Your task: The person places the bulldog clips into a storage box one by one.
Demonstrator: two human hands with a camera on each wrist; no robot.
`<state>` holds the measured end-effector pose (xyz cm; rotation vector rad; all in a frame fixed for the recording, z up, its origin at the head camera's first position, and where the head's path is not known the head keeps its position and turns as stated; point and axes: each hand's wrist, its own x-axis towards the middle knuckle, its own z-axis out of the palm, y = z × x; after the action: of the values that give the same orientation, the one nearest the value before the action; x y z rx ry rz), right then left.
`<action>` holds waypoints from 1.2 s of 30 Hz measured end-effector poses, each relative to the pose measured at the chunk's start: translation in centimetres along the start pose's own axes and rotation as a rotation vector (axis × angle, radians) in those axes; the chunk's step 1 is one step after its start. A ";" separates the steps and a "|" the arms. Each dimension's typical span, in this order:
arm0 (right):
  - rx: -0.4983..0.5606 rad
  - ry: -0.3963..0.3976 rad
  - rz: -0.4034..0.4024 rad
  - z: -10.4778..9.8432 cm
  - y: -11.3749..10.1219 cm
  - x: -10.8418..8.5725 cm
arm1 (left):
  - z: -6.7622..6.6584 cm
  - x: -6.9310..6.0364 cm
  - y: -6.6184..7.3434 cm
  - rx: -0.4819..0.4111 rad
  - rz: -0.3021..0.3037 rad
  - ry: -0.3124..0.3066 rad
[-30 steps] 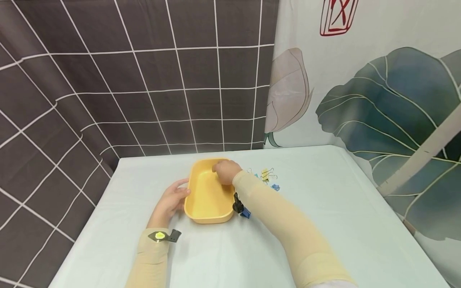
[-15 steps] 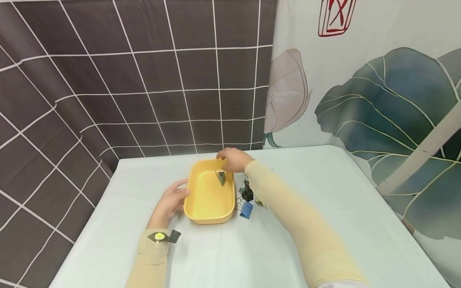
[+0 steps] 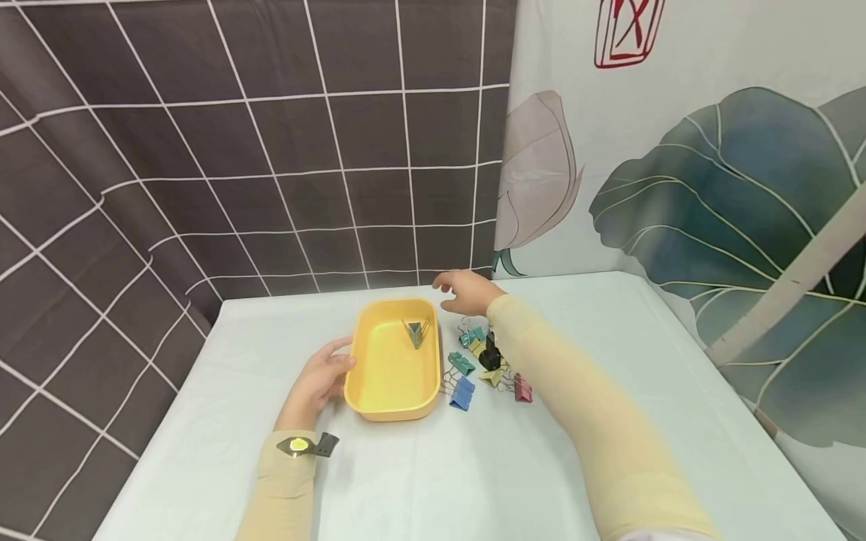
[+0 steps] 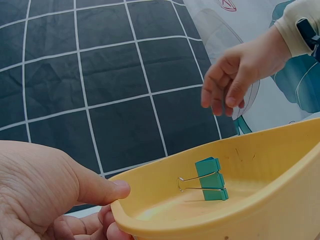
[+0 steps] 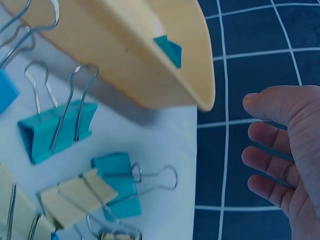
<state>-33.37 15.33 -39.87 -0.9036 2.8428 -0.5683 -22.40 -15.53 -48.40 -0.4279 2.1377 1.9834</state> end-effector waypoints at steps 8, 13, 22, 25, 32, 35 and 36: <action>-0.003 -0.023 0.047 -0.1 2.1 -1.1 | 0.0 0.1 0.1 0.000 -0.009 -0.007; -0.003 -0.073 0.121 0.3 3.8 -1.7 | 0.0 0.1 0.0 -0.008 -0.018 -0.008; 0.007 -0.107 0.224 1.0 6.0 -3.1 | 0.1 -0.1 0.0 -0.013 -0.018 -0.007; 0.024 -0.132 0.255 1.3 6.5 -3.6 | 0.2 -0.1 0.0 -0.012 -0.012 -0.007; 0.027 -0.197 0.272 2.0 7.5 -4.4 | 0.2 0.0 -0.1 -0.006 -0.019 -0.020; 0.024 -0.206 0.269 2.3 7.7 -4.4 | 0.0 0.1 -0.2 -0.011 -0.018 -0.015; 0.023 -0.208 0.278 2.4 7.7 -4.4 | 0.0 0.1 -0.1 -0.012 -0.019 -0.014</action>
<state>-33.37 22.88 -45.07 -0.5158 2.6997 -0.4433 -22.50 -15.55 -48.58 -0.4337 2.1062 1.9846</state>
